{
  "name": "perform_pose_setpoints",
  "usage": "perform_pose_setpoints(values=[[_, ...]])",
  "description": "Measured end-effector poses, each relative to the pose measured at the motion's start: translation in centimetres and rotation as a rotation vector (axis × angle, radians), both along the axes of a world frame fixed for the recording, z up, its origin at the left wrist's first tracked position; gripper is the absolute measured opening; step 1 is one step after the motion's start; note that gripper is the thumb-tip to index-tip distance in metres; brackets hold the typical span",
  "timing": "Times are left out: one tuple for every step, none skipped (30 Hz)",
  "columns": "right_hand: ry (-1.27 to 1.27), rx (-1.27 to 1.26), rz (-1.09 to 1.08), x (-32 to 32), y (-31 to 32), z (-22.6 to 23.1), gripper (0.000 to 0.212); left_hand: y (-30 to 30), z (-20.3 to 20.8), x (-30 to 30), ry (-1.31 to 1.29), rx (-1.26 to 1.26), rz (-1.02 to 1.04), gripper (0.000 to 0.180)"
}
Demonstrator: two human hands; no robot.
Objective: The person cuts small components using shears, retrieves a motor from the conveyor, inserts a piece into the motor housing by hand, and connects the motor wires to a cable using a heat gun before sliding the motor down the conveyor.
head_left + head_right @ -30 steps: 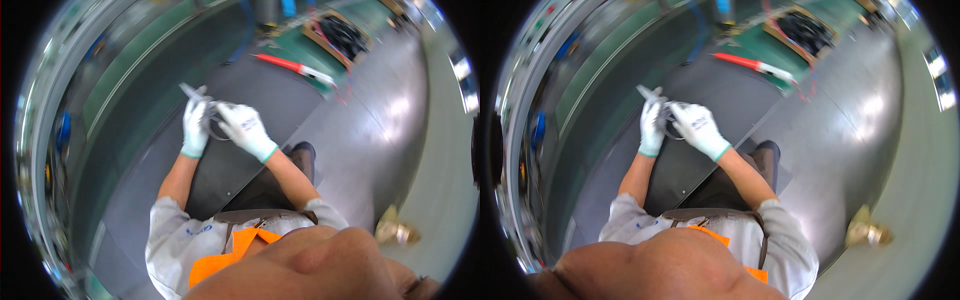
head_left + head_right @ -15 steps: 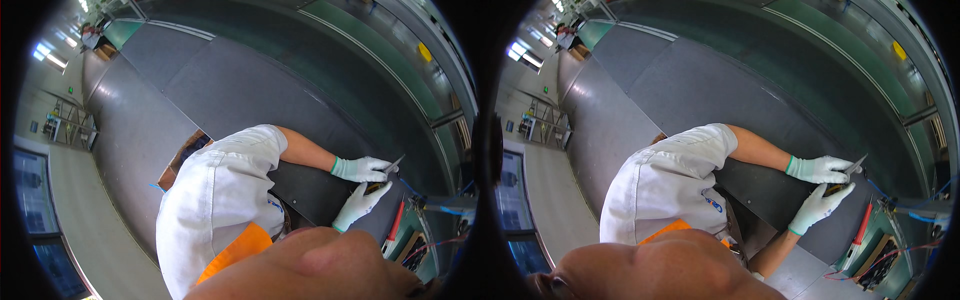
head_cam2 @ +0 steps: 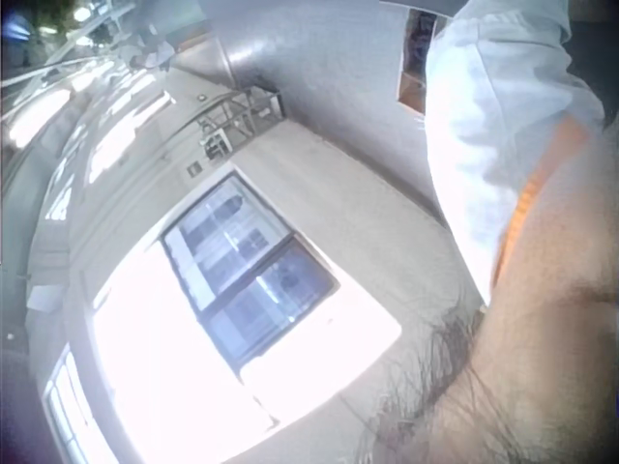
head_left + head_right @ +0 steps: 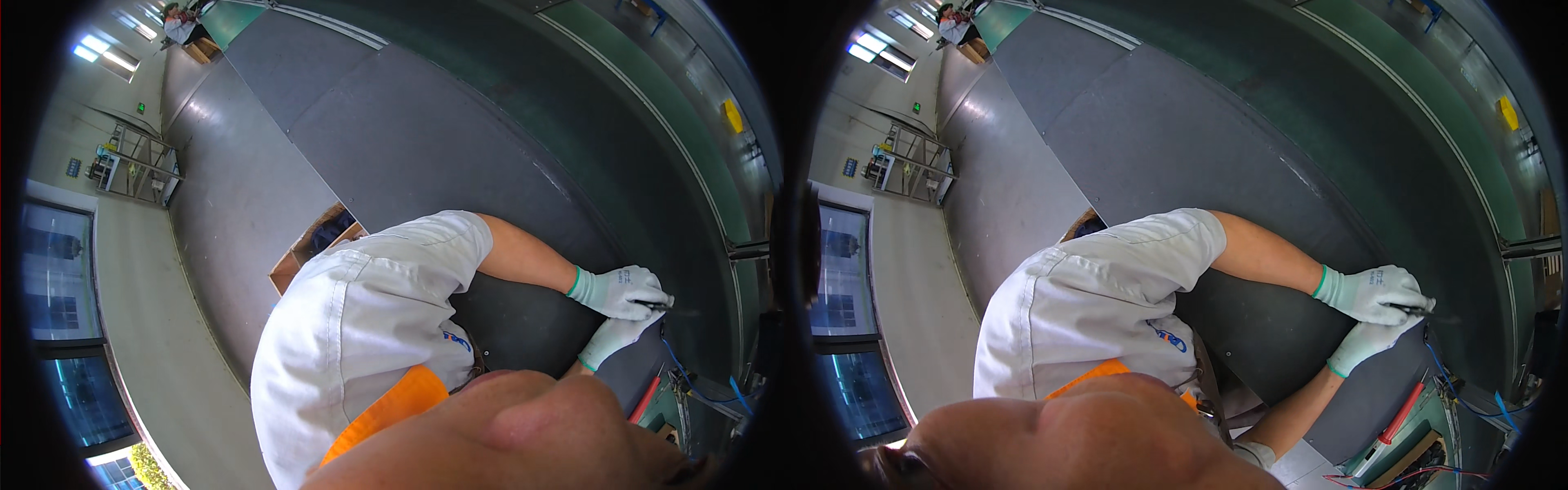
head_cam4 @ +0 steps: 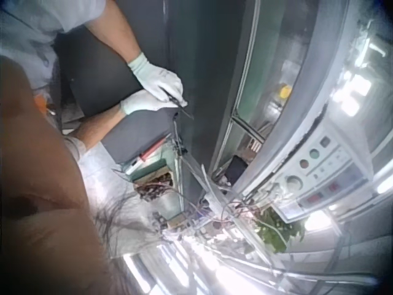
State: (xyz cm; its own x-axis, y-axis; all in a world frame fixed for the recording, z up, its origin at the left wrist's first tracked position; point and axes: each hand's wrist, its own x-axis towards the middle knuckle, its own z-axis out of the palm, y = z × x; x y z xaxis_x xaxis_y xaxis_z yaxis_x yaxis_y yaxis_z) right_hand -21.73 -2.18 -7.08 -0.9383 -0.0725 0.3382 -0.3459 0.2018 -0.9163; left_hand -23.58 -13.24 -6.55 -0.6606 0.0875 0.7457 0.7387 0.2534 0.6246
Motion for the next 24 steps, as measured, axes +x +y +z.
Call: perform_pose_setpoints(values=[[0.029, 0.094, 0.007, 0.2, 0.1, 0.1, 0.050, 0.1, 0.0, 0.3, -0.011, 0.003, -0.003, 0.041], [0.028, -0.010, -0.012, 0.6, 0.2, 0.2, 0.050, 0.2, 0.1, 0.6, 0.017, 0.003, 0.005, 0.041], [0.027, -0.113, -0.034, 0.8, 0.4, 0.4, 0.051, 0.3, 0.3, 0.9, 0.045, 0.004, 0.013, 0.041], [-0.011, -0.202, -0.017, 0.7, 0.4, 0.5, 0.051, 0.3, 0.4, 0.8, 0.051, 0.017, 0.008, 0.037], [-0.047, -0.291, -0.006, 0.8, 0.5, 0.6, 0.052, 0.4, 0.3, 0.7, 0.043, 0.015, 0.011, 0.037], [-0.011, -0.263, -0.004, 1.0, 0.7, 0.4, 0.054, 0.5, 0.2, 0.5, 0.043, 0.057, -0.031, 0.033], [0.026, -0.234, -0.004, 1.1, 0.8, 0.6, 0.057, 0.7, 0.2, 0.3, 0.042, 0.099, -0.075, 0.030], [0.038, -0.192, -0.039, 1.6, 0.5, 1.3, 0.058, 0.6, 0.2, 0.4, 0.009, 0.082, -0.102, 0.028], [0.032, -0.193, -0.039, 1.5, 0.8, 1.1, 0.058, 0.7, -0.1, 0.3, 0.003, 0.082, -0.101, 0.028], [0.080, -0.169, -0.090, 1.3, 1.3, 1.0, 0.058, 0.8, -0.2, 0.3, -0.009, 0.090, -0.101, 0.029], [0.128, -0.145, -0.140, 1.2, 1.7, 0.9, 0.057, 0.9, -0.4, 0.2, -0.020, 0.098, -0.101, 0.030], [0.169, -0.160, -0.153, 1.1, 1.8, 0.8, 0.054, 0.9, -0.5, 0.2, -0.024, 0.099, -0.097, 0.030], [0.166, -0.158, -0.158, 0.9, 2.0, 0.7, 0.054, 1.1, -0.5, 0.3, -0.014, 0.109, -0.132, 0.031], [0.137, -0.168, -0.159, 0.8, 2.1, 0.6, 0.054, 1.2, -0.5, 0.3, -0.004, 0.118, -0.166, 0.032], [0.109, -0.179, -0.160, 0.8, 2.2, 0.6, 0.054, 1.2, -0.6, 0.3, -0.007, 0.120, -0.170, 0.032], [0.035, -0.194, -0.148, 1.1, 2.0, 1.0, 0.053, 1.1, -0.7, 0.2, -0.050, 0.096, -0.154, 0.032], [0.032, -0.191, -0.152, 1.2, 2.1, 0.8, 0.053, 1.0, -0.8, 0.2, -0.093, 0.071, -0.138, 0.033], [0.050, -0.156, -0.163, 1.2, 2.3, 0.6, 0.052, 1.1, -0.8, 0.2, -0.101, 0.085, -0.145, 0.034], [0.067, -0.126, -0.167, 1.2, 2.1, 0.6, 0.051, 1.0, -0.8, 0.3, -0.104, 0.083, -0.141, 0.034], [0.051, -0.139, -0.177, 1.3, 1.9, 0.7, 0.050, 0.9, -0.9, 0.4, -0.067, 0.079, -0.148, 0.033], [0.047, -0.140, -0.173, 1.5, 1.7, 0.6, 0.050, 0.8, -0.9, 0.4, -0.031, 0.075, -0.155, 0.032], [0.062, -0.167, -0.172, 1.6, 1.7, 0.8, 0.051, 0.8, -0.6, 0.6, -0.030, 0.078, -0.162, 0.032], [0.077, -0.193, -0.171, 1.7, 1.7, 0.9, 0.051, 0.7, -0.2, 0.7, -0.017, 0.078, -0.168, 0.032], [0.078, -0.190, -0.178, 1.6, 1.8, 0.8, 0.051, 0.6, -0.1, 0.7, -0.005, 0.079, -0.174, 0.033]])
